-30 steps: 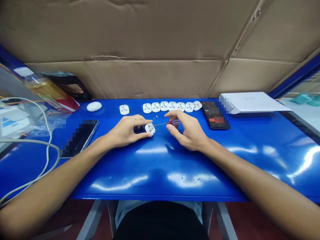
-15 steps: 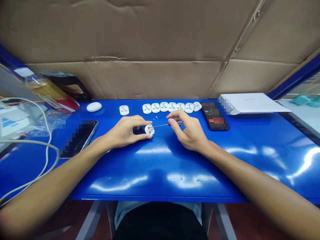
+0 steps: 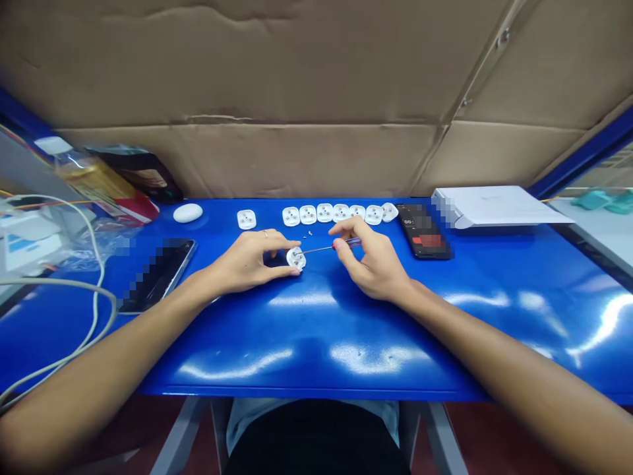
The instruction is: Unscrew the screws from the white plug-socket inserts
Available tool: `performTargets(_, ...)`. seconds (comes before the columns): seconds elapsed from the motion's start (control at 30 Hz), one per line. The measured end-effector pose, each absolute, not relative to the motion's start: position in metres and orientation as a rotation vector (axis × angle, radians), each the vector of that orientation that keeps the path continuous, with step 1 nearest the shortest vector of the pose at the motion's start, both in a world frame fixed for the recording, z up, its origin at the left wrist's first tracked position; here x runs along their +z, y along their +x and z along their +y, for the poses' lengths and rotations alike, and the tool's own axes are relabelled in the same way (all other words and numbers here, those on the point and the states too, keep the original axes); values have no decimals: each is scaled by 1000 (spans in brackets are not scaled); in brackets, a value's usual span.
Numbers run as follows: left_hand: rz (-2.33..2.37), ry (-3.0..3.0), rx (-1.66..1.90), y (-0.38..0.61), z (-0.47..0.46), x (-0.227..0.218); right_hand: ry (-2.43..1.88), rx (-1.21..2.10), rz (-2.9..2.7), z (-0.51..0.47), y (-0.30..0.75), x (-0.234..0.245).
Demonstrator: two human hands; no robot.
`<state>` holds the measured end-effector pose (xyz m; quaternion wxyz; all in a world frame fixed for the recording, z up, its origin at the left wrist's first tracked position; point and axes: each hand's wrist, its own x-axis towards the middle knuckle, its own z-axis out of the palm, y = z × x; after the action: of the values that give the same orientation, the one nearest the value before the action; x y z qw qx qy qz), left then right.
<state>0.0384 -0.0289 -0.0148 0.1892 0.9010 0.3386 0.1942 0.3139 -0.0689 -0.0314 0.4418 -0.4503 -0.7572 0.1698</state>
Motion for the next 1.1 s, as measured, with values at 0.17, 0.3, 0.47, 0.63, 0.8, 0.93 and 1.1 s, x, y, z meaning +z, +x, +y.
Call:
performTargets(0.17, 948, 2534, 537, 38, -28, -16, -1072, 422, -1904, -68, 316, -32)
performTargets(0.3, 961, 2526, 537, 38, -28, -17, -1146, 455, -1880, -69, 316, -32)
performTargets(0.47, 954, 2524, 535, 38, -28, -17, -1063, 422, -1914, -69, 316, -33)
performTargets(0.63, 962, 2525, 539, 38, -28, -17, -1156, 478, -1898, -69, 318, -32)
performTargets(0.8, 940, 2541, 539, 37, -27, -17, -1138, 440, -1899, -69, 318, -32)
performTargets(0.93, 924, 2553, 546, 38, -27, -17, -1083, 416, -1927, -69, 318, -32)
performTargets(1.1, 935, 2535, 540, 38, -27, -17, -1166, 431, -1884, -69, 316, -31)
